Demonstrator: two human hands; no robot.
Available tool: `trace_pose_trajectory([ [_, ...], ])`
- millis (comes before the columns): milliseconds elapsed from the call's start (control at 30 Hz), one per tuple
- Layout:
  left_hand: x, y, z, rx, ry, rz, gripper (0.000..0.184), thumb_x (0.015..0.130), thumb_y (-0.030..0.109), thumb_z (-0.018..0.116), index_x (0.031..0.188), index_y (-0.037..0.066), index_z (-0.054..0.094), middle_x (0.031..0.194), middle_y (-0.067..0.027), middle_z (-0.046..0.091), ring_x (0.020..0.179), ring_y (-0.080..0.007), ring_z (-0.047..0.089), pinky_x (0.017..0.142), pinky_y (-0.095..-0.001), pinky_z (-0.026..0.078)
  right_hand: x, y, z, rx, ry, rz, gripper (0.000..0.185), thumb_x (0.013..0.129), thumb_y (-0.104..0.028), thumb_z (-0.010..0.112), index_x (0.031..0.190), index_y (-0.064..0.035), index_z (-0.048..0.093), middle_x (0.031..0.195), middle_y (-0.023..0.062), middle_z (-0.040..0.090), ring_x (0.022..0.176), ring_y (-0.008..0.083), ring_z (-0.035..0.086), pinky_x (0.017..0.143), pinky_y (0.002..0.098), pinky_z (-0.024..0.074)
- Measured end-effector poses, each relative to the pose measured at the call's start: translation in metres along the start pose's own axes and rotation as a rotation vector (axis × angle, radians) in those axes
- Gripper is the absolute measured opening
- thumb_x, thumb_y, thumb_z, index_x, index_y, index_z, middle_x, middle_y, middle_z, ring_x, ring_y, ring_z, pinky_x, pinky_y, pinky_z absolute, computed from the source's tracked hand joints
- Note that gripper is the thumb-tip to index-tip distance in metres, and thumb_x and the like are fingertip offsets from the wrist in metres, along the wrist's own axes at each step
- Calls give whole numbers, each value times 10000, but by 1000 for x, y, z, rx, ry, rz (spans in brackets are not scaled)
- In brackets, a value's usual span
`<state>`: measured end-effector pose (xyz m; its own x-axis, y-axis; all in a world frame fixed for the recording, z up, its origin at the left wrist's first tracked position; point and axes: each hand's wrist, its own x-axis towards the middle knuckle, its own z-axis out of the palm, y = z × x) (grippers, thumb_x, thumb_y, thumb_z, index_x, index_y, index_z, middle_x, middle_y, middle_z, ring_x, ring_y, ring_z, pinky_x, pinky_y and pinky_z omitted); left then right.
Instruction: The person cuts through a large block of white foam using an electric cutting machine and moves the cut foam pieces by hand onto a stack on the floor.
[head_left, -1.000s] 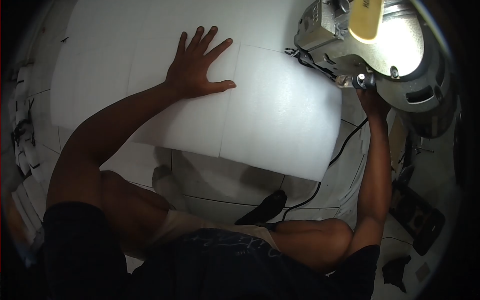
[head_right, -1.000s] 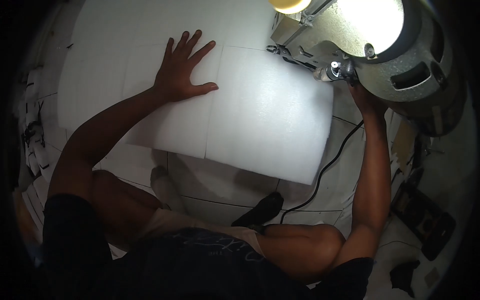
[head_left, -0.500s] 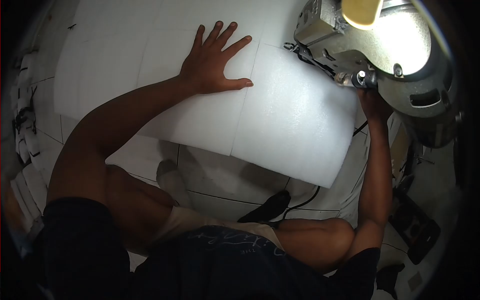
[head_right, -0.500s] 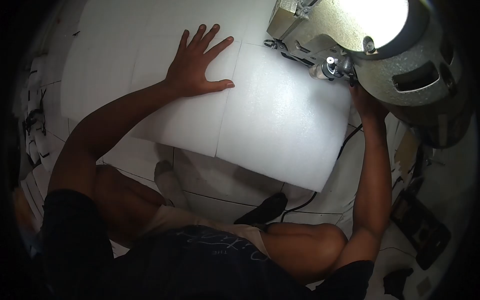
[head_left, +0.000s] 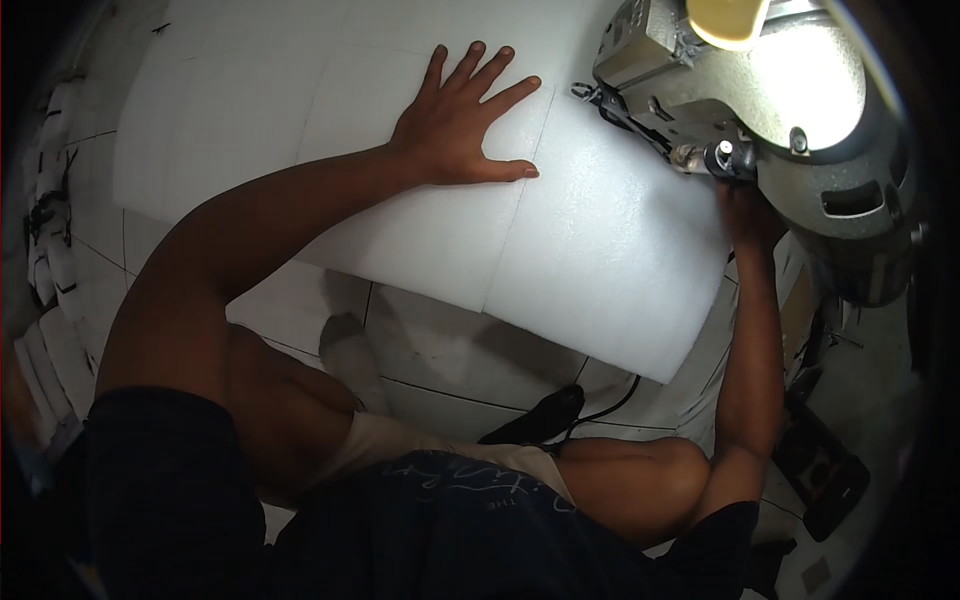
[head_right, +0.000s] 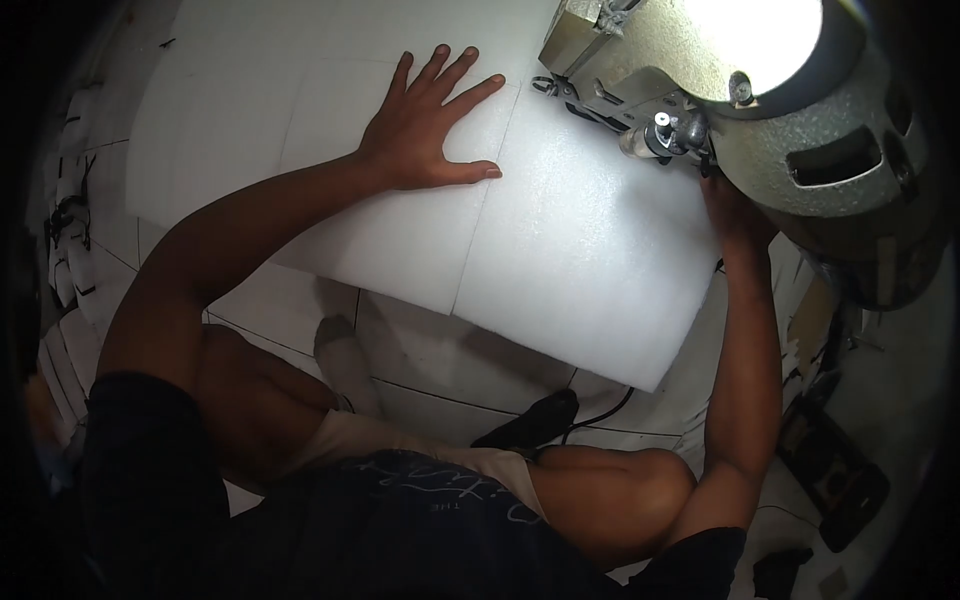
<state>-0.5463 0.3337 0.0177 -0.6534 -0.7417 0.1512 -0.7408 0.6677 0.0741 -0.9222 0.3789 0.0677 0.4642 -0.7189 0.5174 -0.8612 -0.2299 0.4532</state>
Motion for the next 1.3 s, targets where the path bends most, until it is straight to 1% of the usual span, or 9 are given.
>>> trace_pose_trajectory([
  [67,1,2,0,-6,6,3,964,729,738,609,1503,252,301,1551,-174,219,1441,-405,165,1148,-636,92,1,-3,-4,157,-62,114,245,883,-244,592,1075,-101,648,1018,124,671,930,342,640,834,451,496],
  [200,5,11,1,-14,9,7,963,730,737,608,1502,246,307,1552,-178,218,1439,-413,166,1149,-635,91,-2,4,0,59,-46,53,253,865,-246,603,1065,-99,653,1007,128,671,918,350,638,828,455,494],
  [267,7,15,2,-17,15,8,964,728,736,611,1501,243,311,1552,-179,219,1439,-415,165,1149,-635,90,-10,7,4,144,-360,173,493,897,-355,581,1326,-117,538,1305,167,568,1203,357,531,1027,478,394],
  [300,7,16,2,-26,17,7,966,727,740,608,1500,240,314,1551,-179,221,1439,-414,163,1150,-634,88,-8,7,3,146,-359,173,493,897,-355,581,1326,-117,538,1305,167,568,1203,357,531,1027,478,394],
  [367,9,20,2,-31,21,8,967,727,744,606,1498,237,316,1550,-180,224,1440,-414,161,1151,-633,87,-1,5,-1,117,-18,52,205,840,-247,624,970,-99,682,908,141,672,839,350,649,756,452,510],
  [567,11,26,3,-36,8,-1,1012,723,762,594,1495,176,306,1542,-184,236,1446,-398,154,1158,-625,80,3,0,-4,102,-104,106,214,841,-258,627,965,-95,687,897,142,674,827,351,649,743,450,511],
  [733,15,32,-1,-93,-5,-15,991,717,770,596,1365,42,415,1529,-193,250,1447,-399,149,1171,-604,67,8,-1,-10,101,-38,69,246,847,-286,632,994,-96,686,923,141,676,854,353,647,770,456,505],
  [1267,15,35,-17,-160,43,10,963,729,757,602,1290,-7,434,1515,-236,243,1445,-412,144,1170,-601,54,23,-7,-25,-111,84,-14,296,898,-315,599,1080,-89,655,1015,146,657,956,347,629,860,466,484],
  [1300,16,35,-19,-154,47,11,963,729,757,602,1290,-7,434,1515,-236,243,1445,-412,144,1170,-601,54,21,-8,-26,-75,21,12,288,898,-312,599,1074,-93,659,1006,142,660,950,345,633,857,471,486],
])
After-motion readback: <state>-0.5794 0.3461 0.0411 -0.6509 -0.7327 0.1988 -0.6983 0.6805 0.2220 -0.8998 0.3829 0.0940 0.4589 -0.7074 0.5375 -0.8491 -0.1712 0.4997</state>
